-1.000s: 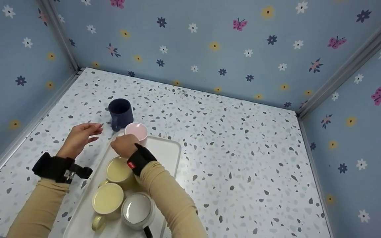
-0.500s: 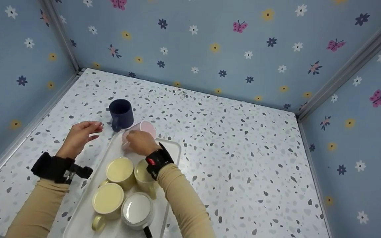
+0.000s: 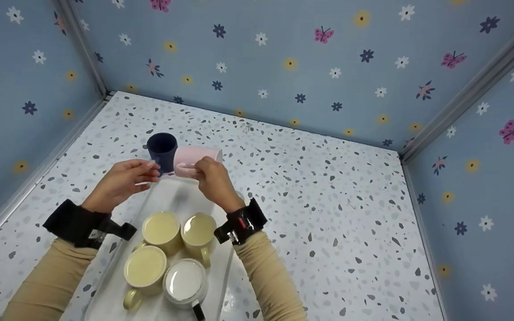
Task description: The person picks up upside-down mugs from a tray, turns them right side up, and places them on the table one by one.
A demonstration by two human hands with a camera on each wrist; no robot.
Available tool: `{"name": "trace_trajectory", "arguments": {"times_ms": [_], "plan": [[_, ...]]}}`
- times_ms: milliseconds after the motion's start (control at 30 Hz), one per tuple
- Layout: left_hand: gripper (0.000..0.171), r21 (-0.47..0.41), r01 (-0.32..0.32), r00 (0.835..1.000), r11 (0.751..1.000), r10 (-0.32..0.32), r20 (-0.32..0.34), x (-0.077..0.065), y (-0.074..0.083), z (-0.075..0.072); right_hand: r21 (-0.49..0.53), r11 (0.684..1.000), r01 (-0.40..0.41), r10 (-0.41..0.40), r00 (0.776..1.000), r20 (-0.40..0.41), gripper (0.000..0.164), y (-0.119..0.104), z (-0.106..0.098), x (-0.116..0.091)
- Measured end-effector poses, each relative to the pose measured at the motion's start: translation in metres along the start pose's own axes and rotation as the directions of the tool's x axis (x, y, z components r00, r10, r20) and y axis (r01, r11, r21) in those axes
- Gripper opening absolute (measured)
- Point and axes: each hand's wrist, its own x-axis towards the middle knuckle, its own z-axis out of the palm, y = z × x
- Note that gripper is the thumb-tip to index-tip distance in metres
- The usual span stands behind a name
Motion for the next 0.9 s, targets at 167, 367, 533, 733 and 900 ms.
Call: {"name": "trace_trajectory", "arguments": {"times_ms": [167, 367, 533, 733, 900], "plan": [[0.019, -0.075, 0.107, 0.986, 0.991, -0.096, 0.136, -0.002, 0.004, 0.028, 0.050, 0.999, -0.011, 0.018, 0.989, -0.145, 0.011, -0.007, -0.011, -0.009], [0.017, -0.246, 0.174, 0.974, 0.953, -0.130, 0.187, -0.003, 0.008, 0.052, 0.091, 0.996, 0.009, 0.016, 0.962, -0.272, 0.011, -0.015, -0.011, -0.021], [0.022, -0.414, 0.180, 0.980, 0.892, -0.129, 0.149, -0.004, 0.010, 0.066, 0.122, 0.991, 0.048, -0.002, 0.936, -0.351, 0.010, -0.016, -0.007, -0.029], [0.021, -0.495, 0.139, 0.990, 0.857, -0.113, 0.084, -0.005, 0.010, 0.079, 0.164, 0.984, 0.069, -0.002, 0.926, -0.377, 0.011, -0.016, -0.001, -0.036], [0.024, -0.523, 0.160, 0.987, 0.837, -0.128, 0.098, -0.007, 0.013, 0.084, 0.169, 0.983, 0.074, -0.007, 0.930, -0.367, 0.010, -0.011, 0.001, -0.039]]}}
